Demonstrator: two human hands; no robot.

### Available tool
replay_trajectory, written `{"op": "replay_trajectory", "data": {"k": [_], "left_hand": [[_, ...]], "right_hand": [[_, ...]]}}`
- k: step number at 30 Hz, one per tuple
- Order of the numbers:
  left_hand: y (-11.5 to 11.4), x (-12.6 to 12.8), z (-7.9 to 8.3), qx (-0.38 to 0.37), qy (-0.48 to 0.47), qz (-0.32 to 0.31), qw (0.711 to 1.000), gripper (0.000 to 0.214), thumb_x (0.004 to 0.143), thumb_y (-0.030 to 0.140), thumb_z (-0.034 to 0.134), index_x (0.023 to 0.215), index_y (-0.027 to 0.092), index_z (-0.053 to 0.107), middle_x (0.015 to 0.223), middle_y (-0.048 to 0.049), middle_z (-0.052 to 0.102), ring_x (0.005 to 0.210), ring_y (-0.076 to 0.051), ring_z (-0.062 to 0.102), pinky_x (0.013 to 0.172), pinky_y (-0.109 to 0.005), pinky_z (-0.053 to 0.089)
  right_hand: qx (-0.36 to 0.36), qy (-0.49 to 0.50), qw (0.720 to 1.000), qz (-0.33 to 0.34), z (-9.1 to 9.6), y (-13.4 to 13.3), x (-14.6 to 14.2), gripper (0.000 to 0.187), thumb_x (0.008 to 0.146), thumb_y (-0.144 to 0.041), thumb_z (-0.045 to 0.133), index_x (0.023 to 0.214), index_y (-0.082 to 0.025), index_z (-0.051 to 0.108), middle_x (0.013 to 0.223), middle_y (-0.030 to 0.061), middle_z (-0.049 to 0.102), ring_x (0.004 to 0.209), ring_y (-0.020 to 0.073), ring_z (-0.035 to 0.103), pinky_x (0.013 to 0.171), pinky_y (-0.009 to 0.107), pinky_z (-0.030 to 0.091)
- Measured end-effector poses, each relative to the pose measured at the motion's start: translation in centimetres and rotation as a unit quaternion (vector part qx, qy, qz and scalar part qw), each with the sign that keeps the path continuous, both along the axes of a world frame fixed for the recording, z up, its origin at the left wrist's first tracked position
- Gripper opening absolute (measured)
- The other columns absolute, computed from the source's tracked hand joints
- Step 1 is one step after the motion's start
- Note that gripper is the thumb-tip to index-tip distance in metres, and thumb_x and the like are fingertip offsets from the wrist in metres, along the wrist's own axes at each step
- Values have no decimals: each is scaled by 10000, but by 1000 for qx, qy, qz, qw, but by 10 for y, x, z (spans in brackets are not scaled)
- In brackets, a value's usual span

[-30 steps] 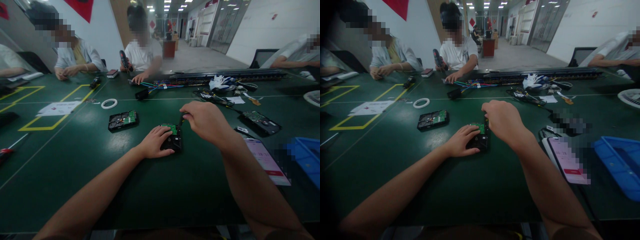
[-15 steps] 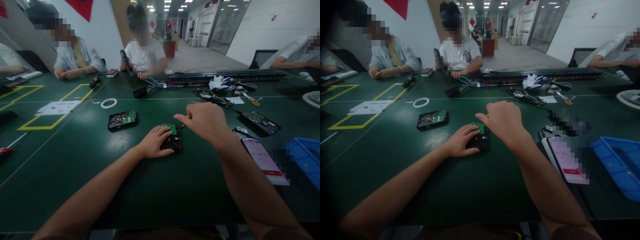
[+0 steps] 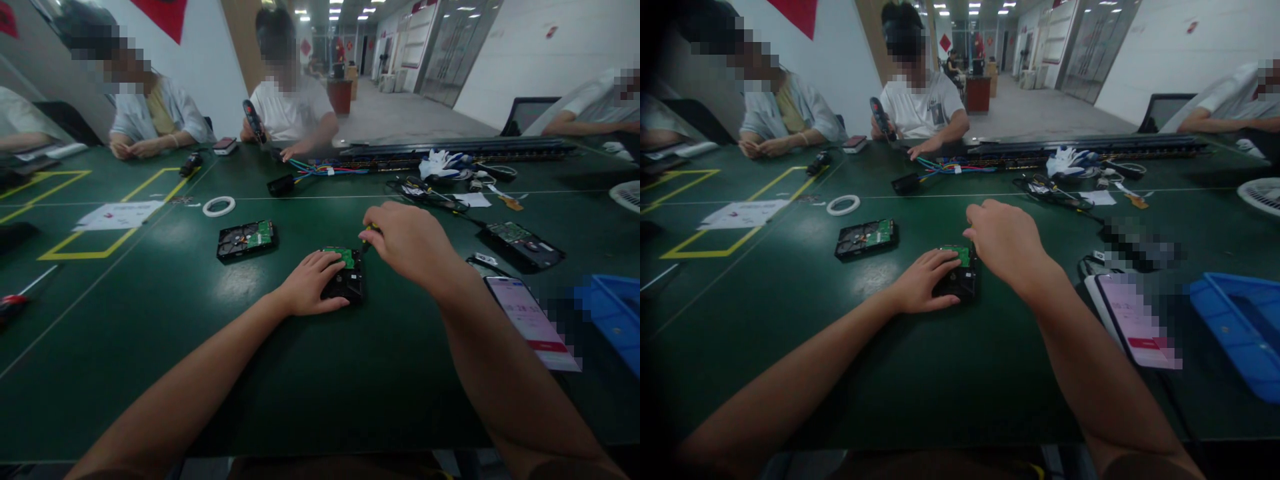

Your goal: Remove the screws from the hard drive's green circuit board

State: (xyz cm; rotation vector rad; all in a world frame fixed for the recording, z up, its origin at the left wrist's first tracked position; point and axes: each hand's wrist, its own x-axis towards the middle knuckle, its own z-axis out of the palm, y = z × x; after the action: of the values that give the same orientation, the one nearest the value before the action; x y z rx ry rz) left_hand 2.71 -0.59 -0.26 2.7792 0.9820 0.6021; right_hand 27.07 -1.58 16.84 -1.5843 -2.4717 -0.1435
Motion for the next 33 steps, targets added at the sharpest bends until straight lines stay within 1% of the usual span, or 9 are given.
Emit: {"op": "replay_trajectory", "data": {"k": [3,5,7,12,14,17,22,27,33], "left_hand": [[0,0,1,-2,1,1,1000,841,1010,763,658,1609,183,551,1677,-214,539,1568,-441,517,1357,-678,342],[-1,0,1,-2,-1,1,1000,840,1009,759,662,1610,183,551,1680,-216,536,1569,-444,515,1359,-686,333],[-1,0,1,-6,-5,1,1000,837,1002,753,675,1619,202,545,1686,-209,534,1575,-447,509,1357,-698,328],[0,0,1,-10,-2,1,1000,844,999,761,675,1631,219,538,1692,-200,530,1580,-448,503,1355,-706,327],[0,0,1,-9,0,1,1000,854,1002,775,662,1633,214,538,1691,-200,529,1581,-442,503,1358,-700,327],[0,0,2,-8,1,2,1000,854,1005,779,655,1630,210,542,1688,-201,531,1581,-440,503,1359,-693,331],[0,0,1,-11,4,2,1000,857,1007,770,652,1627,189,540,1690,-209,530,1583,-438,503,1363,-691,323],[0,-1,-1,-13,-1,1,1000,850,996,754,680,1638,215,532,1698,-203,524,1579,-449,507,1354,-698,332],[0,-1,0,-4,2,2,1000,853,1008,765,660,1630,194,541,1693,-209,526,1588,-440,496,1363,-677,333]], "right_hand": [[-13,23,998,54,-1,0,3,163,1050,-170,684,1169,-178,795,1207,122,802,1066,269,746,845,353,479],[-9,20,998,57,0,-1,2,159,1048,-167,679,1154,-180,798,1195,122,805,1060,271,747,843,355,482],[-6,-2,1000,26,1,-4,0,158,1071,-243,676,1141,-174,799,1175,140,810,1020,284,751,806,365,480],[17,-47,997,-66,0,-5,-9,375,1133,-441,561,1177,-155,800,1106,198,828,929,342,774,696,390,464],[10,-48,995,-84,-5,-2,-13,444,1151,-478,491,1209,-151,786,1047,214,834,915,364,787,688,399,473],[-2,-42,996,-84,-13,1,-18,439,1162,-413,416,1229,-145,757,988,222,834,901,375,805,681,404,478],[-38,-44,997,-58,-12,0,-12,327,1074,-401,577,1212,-154,741,1001,201,837,915,388,808,702,408,498],[-59,-58,995,-48,-6,1,-2,314,1053,-370,573,1189,-168,770,999,181,842,936,369,802,732,405,517],[-54,-64,995,-60,-7,0,-7,375,1068,-463,609,1176,-153,791,980,211,840,947,395,810,732,421,533]]}}
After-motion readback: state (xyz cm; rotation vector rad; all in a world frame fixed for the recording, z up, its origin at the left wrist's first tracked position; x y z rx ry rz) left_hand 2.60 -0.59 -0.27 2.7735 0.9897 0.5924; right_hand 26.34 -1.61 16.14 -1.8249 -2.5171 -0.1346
